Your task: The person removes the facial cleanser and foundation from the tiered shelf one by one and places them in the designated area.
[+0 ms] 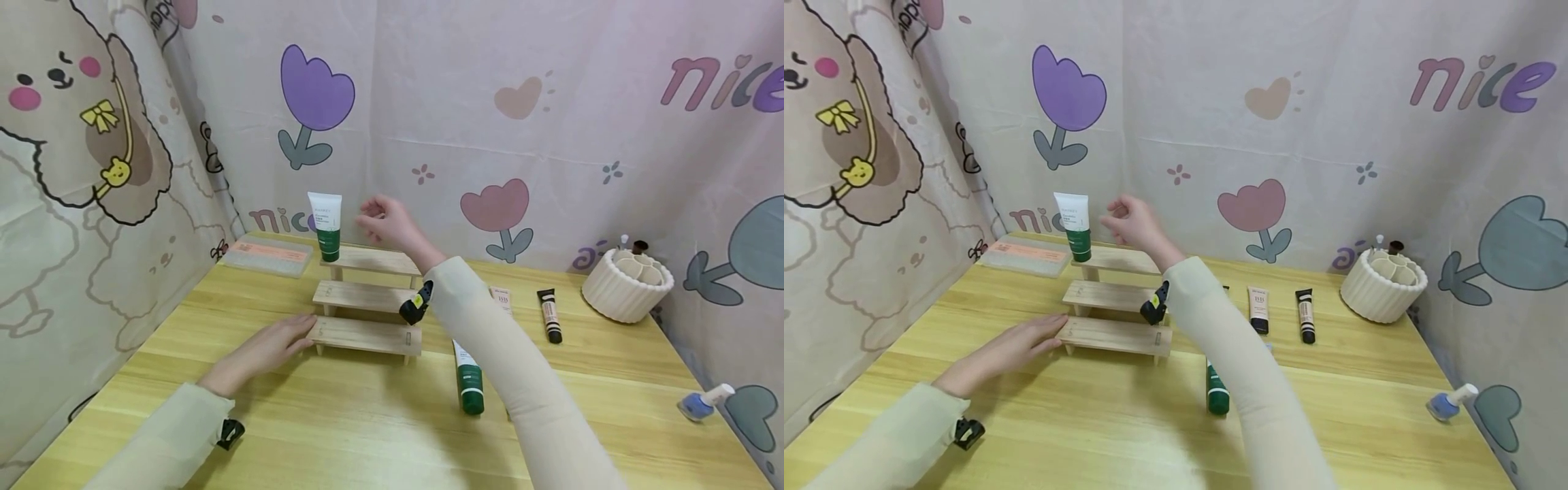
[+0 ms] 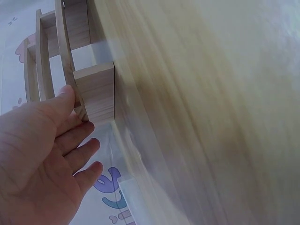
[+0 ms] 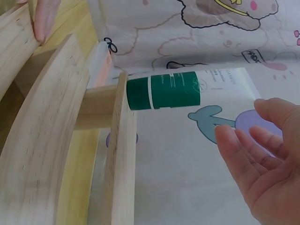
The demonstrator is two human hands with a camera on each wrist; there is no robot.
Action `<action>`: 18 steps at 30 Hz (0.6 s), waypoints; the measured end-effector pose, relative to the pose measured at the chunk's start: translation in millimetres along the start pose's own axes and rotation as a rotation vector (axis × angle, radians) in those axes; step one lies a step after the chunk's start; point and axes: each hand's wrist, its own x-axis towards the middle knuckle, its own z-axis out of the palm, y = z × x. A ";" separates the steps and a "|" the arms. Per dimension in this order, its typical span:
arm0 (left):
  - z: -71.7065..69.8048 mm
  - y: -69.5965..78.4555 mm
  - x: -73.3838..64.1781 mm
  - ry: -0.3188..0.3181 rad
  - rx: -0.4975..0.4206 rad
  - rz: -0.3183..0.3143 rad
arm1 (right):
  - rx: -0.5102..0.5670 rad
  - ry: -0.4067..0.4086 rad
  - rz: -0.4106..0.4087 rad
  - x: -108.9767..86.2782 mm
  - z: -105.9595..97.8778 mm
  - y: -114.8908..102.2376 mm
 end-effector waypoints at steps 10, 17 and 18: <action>0.6 -0.7 0.9 0.009 0.013 0.005 | 0.040 0.083 -0.025 15.3 20.5 -4.3; 1.0 0.0 -0.3 0.016 0.011 0.001 | 0.059 0.088 -0.007 19.8 27.2 -8.2; 1.1 -0.1 -0.1 0.016 0.012 0.001 | 0.060 0.088 -0.003 20.6 27.9 -8.2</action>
